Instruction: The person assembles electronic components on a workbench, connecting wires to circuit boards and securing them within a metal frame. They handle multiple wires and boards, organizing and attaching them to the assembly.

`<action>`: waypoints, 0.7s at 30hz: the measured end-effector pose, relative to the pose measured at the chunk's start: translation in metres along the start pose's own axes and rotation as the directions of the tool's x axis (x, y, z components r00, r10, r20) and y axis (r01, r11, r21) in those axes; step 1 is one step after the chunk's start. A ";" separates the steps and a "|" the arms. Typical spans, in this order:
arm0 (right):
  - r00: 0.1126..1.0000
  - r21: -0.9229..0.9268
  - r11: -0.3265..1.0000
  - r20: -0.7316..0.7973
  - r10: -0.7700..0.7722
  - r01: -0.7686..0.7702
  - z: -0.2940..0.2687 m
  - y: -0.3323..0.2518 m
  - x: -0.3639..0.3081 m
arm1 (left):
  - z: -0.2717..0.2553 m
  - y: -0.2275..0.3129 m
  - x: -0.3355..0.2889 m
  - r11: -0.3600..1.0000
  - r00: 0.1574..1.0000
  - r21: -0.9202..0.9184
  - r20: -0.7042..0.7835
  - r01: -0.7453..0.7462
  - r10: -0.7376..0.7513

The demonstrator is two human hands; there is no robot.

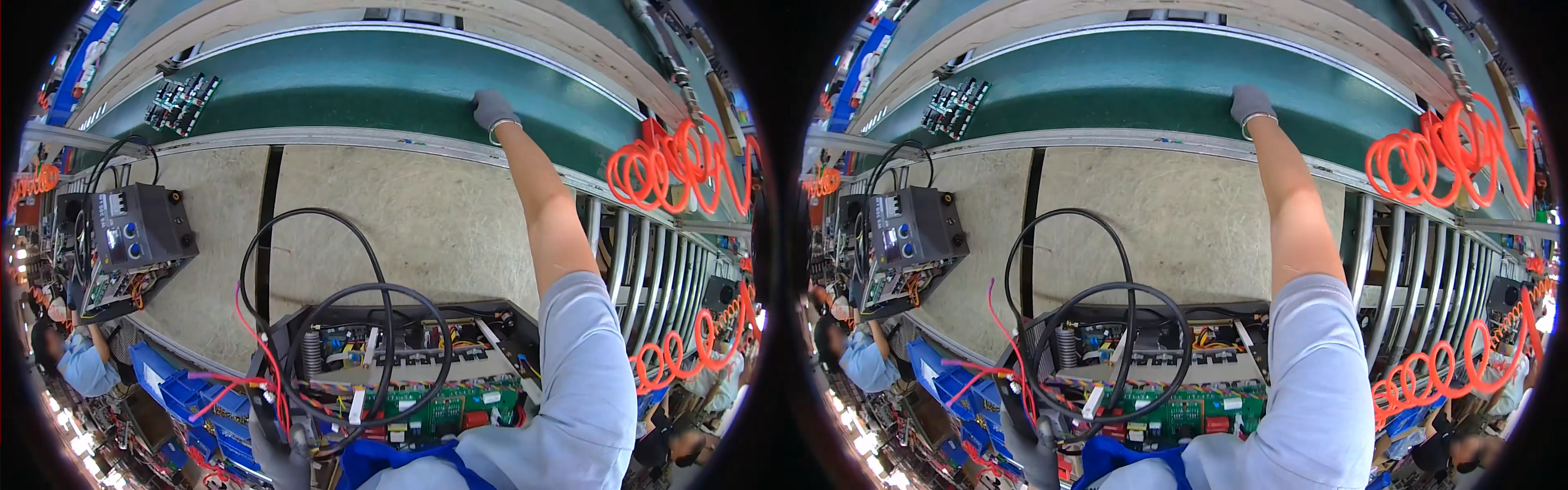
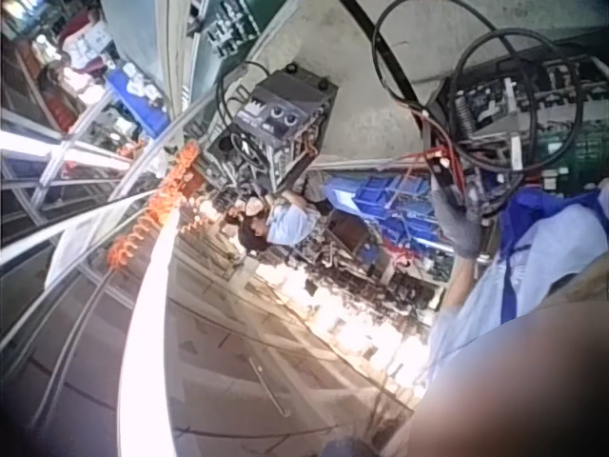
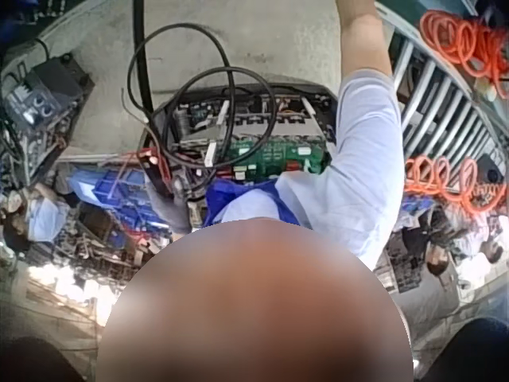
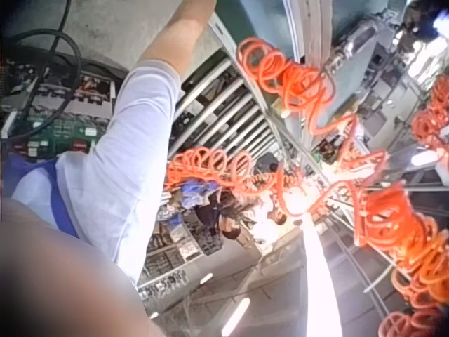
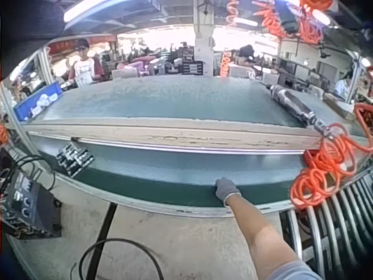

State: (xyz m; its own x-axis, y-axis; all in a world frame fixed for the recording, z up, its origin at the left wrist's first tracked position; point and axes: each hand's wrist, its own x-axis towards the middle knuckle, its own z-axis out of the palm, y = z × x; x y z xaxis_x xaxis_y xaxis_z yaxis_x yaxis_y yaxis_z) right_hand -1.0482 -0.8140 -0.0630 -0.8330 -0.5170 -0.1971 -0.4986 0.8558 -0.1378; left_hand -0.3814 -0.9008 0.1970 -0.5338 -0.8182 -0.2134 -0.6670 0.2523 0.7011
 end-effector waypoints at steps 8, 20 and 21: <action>0.816 -0.044 0.827 0.202 -0.542 0.560 -0.106 -0.064 -0.130 | -0.004 -0.002 0.007 0.996 0.997 0.042 -0.001 -0.076 0.076; 0.891 0.758 0.611 0.092 -0.444 0.226 -0.246 -0.017 -0.373 | 0.003 -0.034 0.010 0.942 0.957 0.214 -0.081 -0.257 0.279; 0.931 0.847 0.484 -0.034 -0.364 0.220 -0.242 -0.013 -0.403 | 0.003 -0.039 0.012 0.936 0.945 0.190 -0.083 -0.295 0.315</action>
State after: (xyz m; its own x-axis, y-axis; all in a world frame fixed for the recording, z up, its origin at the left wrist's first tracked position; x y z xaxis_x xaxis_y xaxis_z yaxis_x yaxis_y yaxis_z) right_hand -0.7640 -0.6126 0.2535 -0.6016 -0.7924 -0.1006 -0.2212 0.2863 -0.9323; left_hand -0.3632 -0.9192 0.1654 -0.6716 -0.7370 0.0759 -0.5654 0.5760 0.5903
